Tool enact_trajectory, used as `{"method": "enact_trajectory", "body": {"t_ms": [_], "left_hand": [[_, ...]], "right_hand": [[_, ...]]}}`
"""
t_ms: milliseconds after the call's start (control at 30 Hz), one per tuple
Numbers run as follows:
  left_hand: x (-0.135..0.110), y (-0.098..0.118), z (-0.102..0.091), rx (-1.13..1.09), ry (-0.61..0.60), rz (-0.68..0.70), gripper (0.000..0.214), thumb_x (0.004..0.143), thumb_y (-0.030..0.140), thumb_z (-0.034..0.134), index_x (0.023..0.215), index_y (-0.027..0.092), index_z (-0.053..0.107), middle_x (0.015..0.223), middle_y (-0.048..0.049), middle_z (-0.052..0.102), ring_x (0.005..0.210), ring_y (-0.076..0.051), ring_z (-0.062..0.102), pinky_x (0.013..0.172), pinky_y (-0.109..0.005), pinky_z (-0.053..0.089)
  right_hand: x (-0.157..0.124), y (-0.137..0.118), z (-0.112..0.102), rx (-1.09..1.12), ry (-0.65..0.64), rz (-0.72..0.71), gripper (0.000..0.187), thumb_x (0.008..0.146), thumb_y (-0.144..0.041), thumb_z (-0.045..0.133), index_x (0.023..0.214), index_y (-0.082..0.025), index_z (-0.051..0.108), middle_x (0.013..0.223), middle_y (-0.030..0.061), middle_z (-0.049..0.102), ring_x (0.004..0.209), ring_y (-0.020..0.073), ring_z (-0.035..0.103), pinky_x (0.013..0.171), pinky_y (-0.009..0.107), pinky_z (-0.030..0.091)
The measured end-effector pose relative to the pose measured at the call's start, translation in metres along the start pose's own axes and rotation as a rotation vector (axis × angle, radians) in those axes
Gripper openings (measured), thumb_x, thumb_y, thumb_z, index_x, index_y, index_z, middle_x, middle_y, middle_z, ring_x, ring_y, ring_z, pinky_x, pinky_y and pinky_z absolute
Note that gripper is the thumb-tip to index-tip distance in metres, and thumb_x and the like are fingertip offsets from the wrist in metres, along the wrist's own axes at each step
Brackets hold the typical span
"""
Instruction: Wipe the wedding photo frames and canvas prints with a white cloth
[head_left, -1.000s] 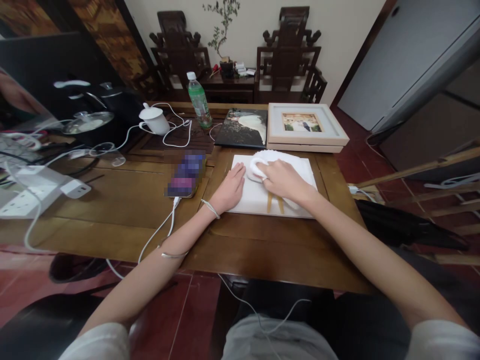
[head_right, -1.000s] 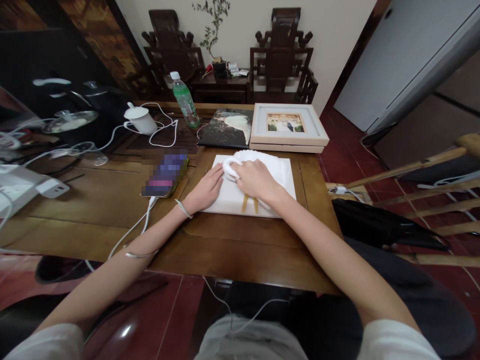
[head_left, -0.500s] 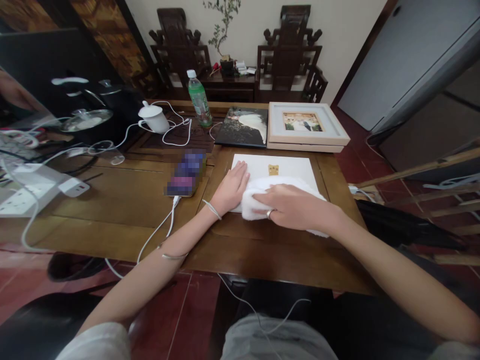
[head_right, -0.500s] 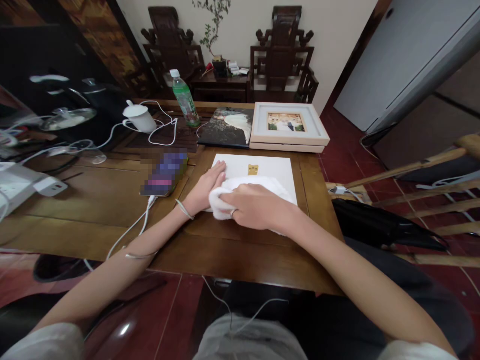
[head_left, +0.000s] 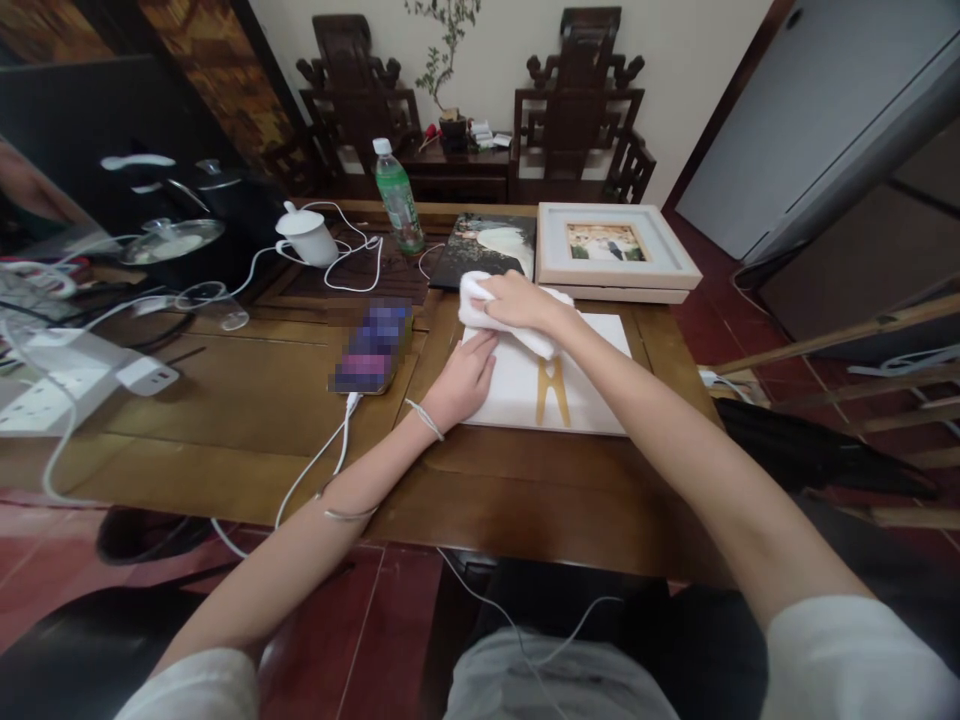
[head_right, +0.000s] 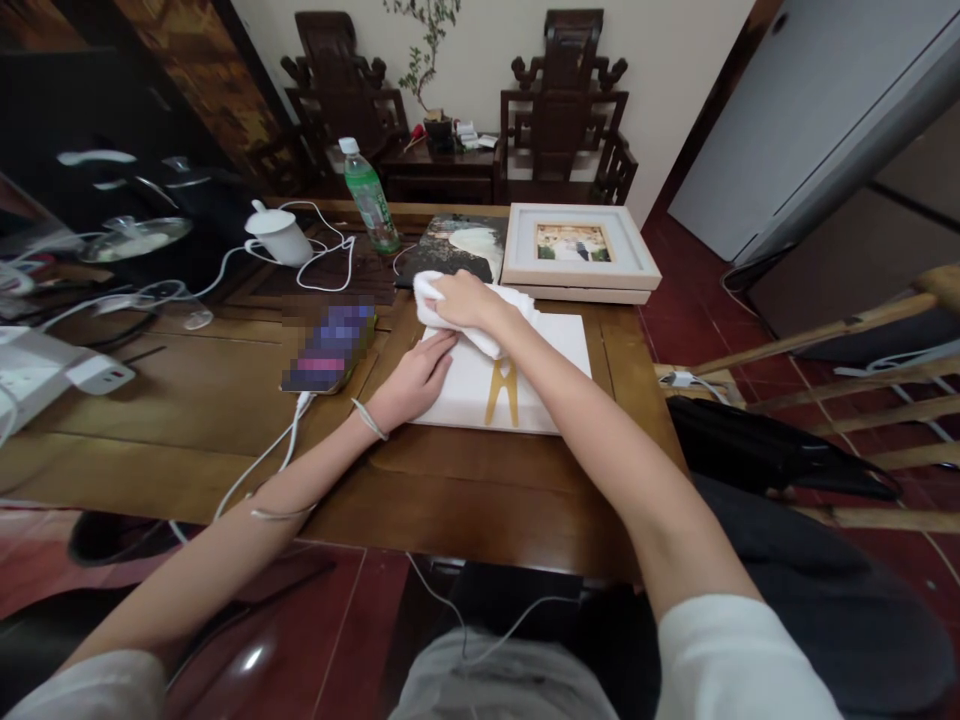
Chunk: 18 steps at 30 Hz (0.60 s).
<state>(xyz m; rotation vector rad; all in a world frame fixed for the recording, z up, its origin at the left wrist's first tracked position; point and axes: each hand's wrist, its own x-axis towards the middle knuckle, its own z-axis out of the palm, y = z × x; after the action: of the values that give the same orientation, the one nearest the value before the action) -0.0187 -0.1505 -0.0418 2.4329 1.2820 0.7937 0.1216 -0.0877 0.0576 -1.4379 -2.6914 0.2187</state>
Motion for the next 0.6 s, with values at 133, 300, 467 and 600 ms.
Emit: {"method": "enact_trajectory", "body": {"t_ms": [133, 300, 467, 600], "left_hand": [[0.0, -0.003, 0.001, -0.017, 0.017, 0.024, 0.044, 0.098, 0.023, 0.035, 0.135, 0.011, 0.054, 0.143, -0.0171, 0.055, 0.136, -0.029, 0.049, 0.116, -0.053, 0.036], [-0.002, -0.006, 0.004, -0.016, 0.014, -0.015, 0.043, 0.097, 0.023, 0.036, 0.135, 0.012, 0.054, 0.148, -0.0165, 0.05, 0.142, -0.029, 0.042, 0.118, -0.054, 0.033], [-0.002, -0.005, 0.005, -0.017, -0.003, -0.03, 0.043, 0.097, 0.02, 0.037, 0.135, 0.009, 0.053, 0.149, -0.0187, 0.048, 0.144, -0.03, 0.04, 0.119, -0.054, 0.031], [-0.003, -0.004, 0.004, -0.023, 0.001, -0.039, 0.043, 0.097, 0.021, 0.037, 0.134, 0.008, 0.054, 0.148, -0.0201, 0.049, 0.143, -0.031, 0.041, 0.119, -0.055, 0.031]], "right_hand": [[0.014, -0.01, -0.003, -0.027, -0.027, -0.015, 0.035, 0.098, -0.031, 0.042, 0.115, -0.009, 0.063, 0.116, 0.0227, 0.064, 0.102, 0.0308, 0.059, 0.082, 0.036, 0.042], [-0.014, 0.021, -0.015, -0.033, -0.055, 0.156, 0.036, 0.097, -0.034, 0.044, 0.114, -0.009, 0.064, 0.115, 0.0213, 0.065, 0.096, 0.0285, 0.062, 0.077, 0.034, 0.043], [-0.072, 0.083, -0.023, -0.044, 0.012, 0.255, 0.034, 0.097, -0.036, 0.042, 0.105, -0.012, 0.065, 0.112, 0.0197, 0.067, 0.1, 0.0305, 0.06, 0.082, 0.037, 0.042], [-0.127, 0.096, -0.021, -0.008, 0.03, 0.232, 0.031, 0.097, -0.034, 0.038, 0.092, -0.016, 0.062, 0.096, 0.0143, 0.068, 0.09, 0.0287, 0.06, 0.083, 0.039, 0.041]]}}
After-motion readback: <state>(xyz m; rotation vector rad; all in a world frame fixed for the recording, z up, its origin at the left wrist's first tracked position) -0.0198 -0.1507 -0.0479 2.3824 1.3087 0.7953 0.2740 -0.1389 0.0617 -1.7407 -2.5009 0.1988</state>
